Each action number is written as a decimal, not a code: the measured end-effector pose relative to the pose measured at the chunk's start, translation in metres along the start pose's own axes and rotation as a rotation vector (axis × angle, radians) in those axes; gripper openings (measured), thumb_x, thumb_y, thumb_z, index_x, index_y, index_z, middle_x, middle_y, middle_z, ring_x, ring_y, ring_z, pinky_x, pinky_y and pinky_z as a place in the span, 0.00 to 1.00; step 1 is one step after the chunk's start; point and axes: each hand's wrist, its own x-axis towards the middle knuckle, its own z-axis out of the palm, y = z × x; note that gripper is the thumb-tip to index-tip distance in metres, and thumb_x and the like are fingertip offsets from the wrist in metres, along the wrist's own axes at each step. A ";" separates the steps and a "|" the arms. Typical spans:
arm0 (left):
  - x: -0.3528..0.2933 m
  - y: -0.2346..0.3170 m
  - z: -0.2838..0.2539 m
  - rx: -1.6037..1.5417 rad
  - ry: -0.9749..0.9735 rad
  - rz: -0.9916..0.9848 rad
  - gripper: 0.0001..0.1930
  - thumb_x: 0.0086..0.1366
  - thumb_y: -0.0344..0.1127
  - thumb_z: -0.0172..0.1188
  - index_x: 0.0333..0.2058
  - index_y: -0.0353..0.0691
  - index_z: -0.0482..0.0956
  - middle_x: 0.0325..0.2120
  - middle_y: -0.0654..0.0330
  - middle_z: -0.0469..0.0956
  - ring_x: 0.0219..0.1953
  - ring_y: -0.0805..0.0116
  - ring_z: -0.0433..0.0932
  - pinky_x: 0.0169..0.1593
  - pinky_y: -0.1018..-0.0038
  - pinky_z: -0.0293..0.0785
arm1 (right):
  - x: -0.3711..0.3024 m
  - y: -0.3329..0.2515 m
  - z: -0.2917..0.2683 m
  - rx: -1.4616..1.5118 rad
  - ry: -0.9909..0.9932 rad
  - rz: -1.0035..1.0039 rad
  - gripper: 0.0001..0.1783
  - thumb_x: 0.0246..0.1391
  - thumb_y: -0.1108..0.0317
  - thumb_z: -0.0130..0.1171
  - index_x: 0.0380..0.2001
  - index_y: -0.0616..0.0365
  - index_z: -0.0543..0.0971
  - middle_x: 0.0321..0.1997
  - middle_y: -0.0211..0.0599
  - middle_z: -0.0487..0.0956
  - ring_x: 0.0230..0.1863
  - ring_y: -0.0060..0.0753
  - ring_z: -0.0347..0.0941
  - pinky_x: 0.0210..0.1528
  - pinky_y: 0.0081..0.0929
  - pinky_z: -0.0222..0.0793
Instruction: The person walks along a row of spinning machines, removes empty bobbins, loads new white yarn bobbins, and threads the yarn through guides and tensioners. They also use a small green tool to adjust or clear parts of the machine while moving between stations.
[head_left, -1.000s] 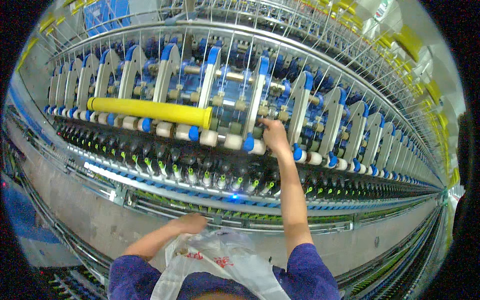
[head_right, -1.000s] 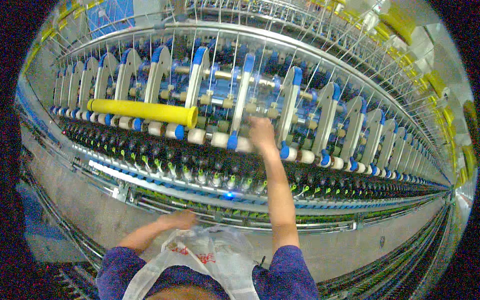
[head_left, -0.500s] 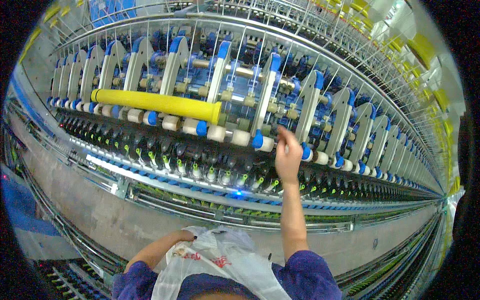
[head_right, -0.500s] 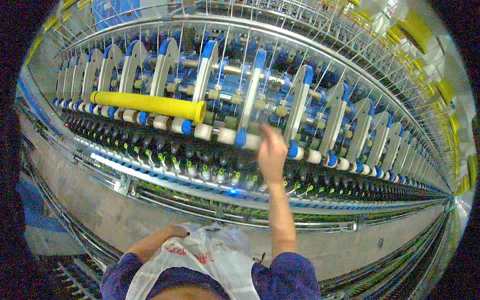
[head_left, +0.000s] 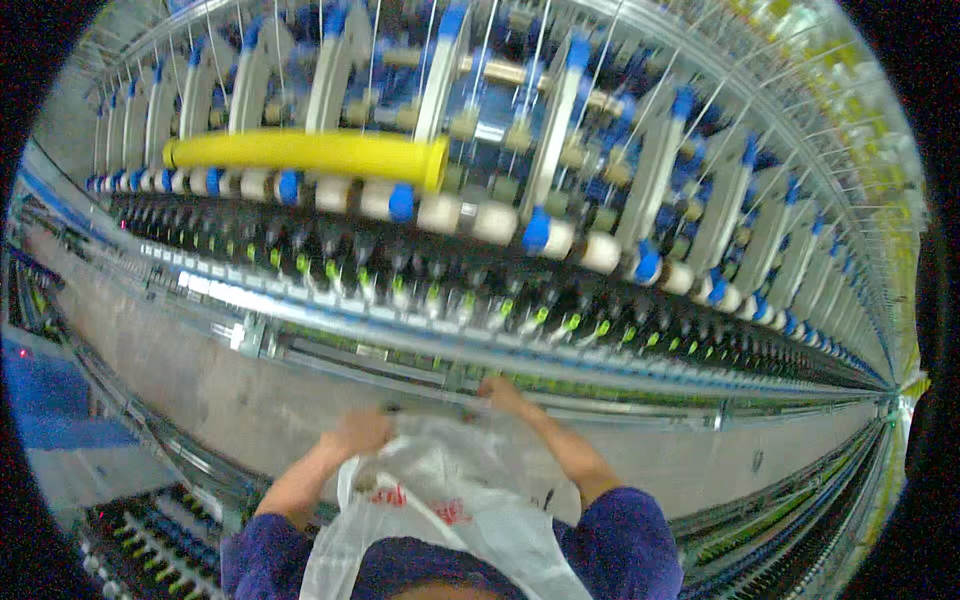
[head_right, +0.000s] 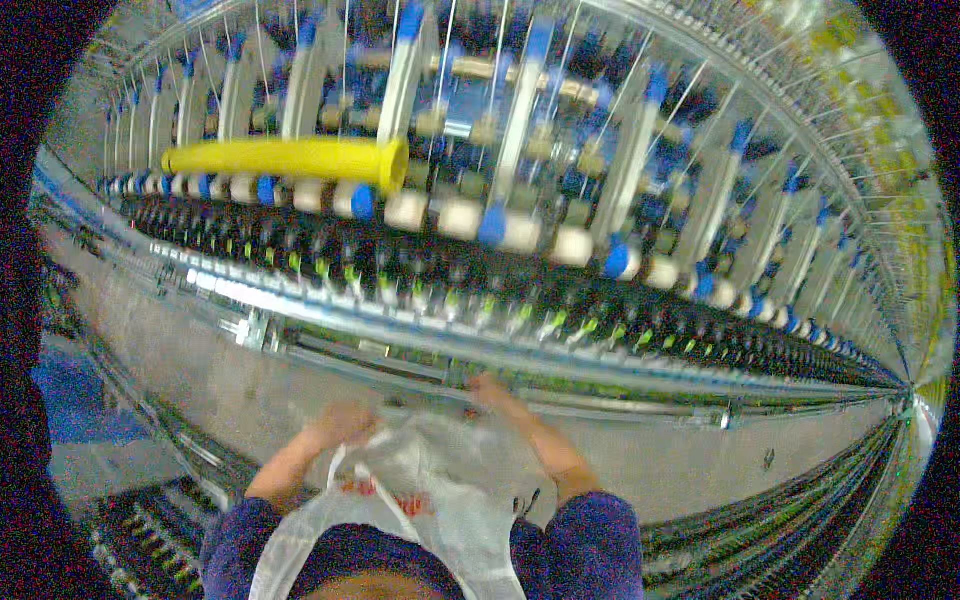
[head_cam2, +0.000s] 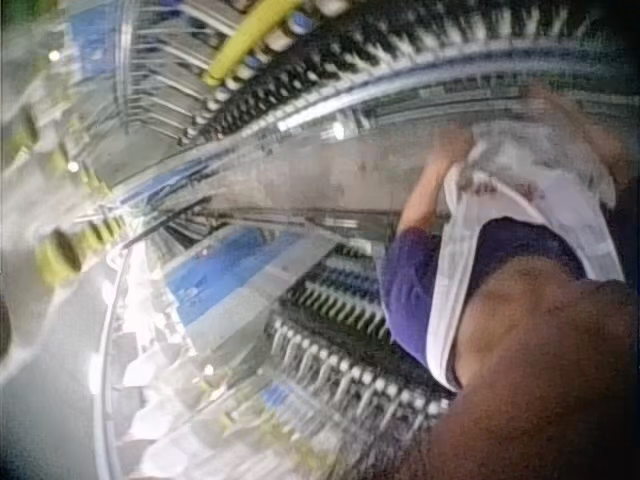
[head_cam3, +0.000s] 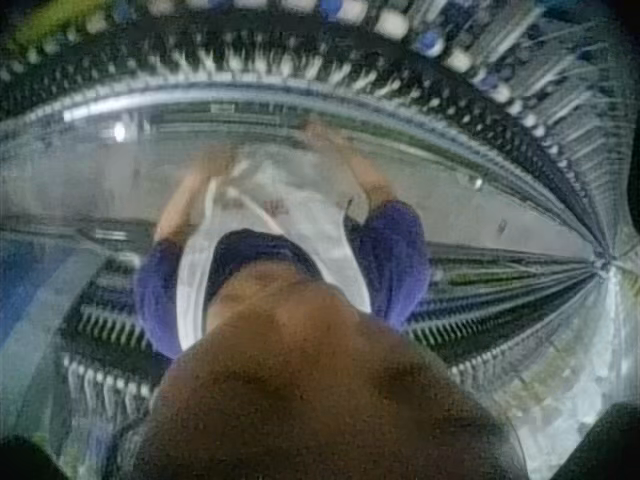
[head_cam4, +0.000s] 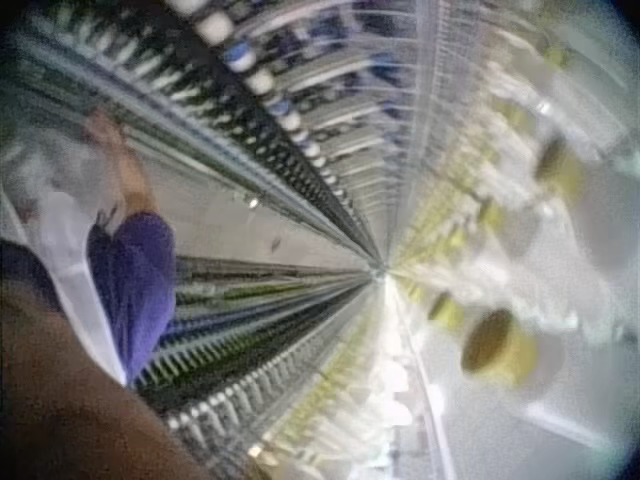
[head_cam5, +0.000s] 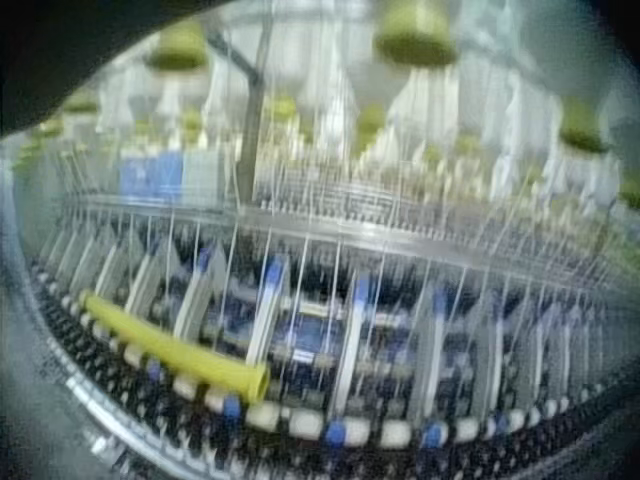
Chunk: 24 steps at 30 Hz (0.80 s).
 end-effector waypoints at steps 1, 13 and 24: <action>-0.014 0.018 -0.034 0.149 0.254 -0.020 0.10 0.57 0.32 0.52 0.37 0.38 0.75 0.25 0.52 0.79 0.26 0.50 0.79 0.29 0.58 0.75 | 0.014 0.025 0.012 0.159 0.015 0.111 0.11 0.43 0.67 0.57 0.33 0.57 0.77 0.31 0.40 0.77 0.35 0.37 0.74 0.37 0.33 0.68; 0.063 0.108 -0.053 -0.028 0.461 0.251 0.10 0.58 0.36 0.52 0.38 0.44 0.76 0.28 0.52 0.78 0.27 0.53 0.78 0.32 0.57 0.73 | 0.136 0.043 0.057 1.319 0.523 0.274 0.07 0.46 0.75 0.54 0.30 0.50 0.70 0.25 0.24 0.68 0.25 0.22 0.63 0.23 0.22 0.57; 0.214 0.143 -0.075 -0.753 1.171 0.201 0.21 0.64 0.33 0.47 0.54 0.31 0.59 0.40 0.38 0.73 0.40 0.37 0.73 0.42 0.53 0.69 | 0.059 0.005 0.034 0.629 0.144 0.257 0.14 0.48 0.70 0.58 0.41 0.55 0.73 0.33 0.30 0.75 0.32 0.22 0.70 0.30 0.24 0.66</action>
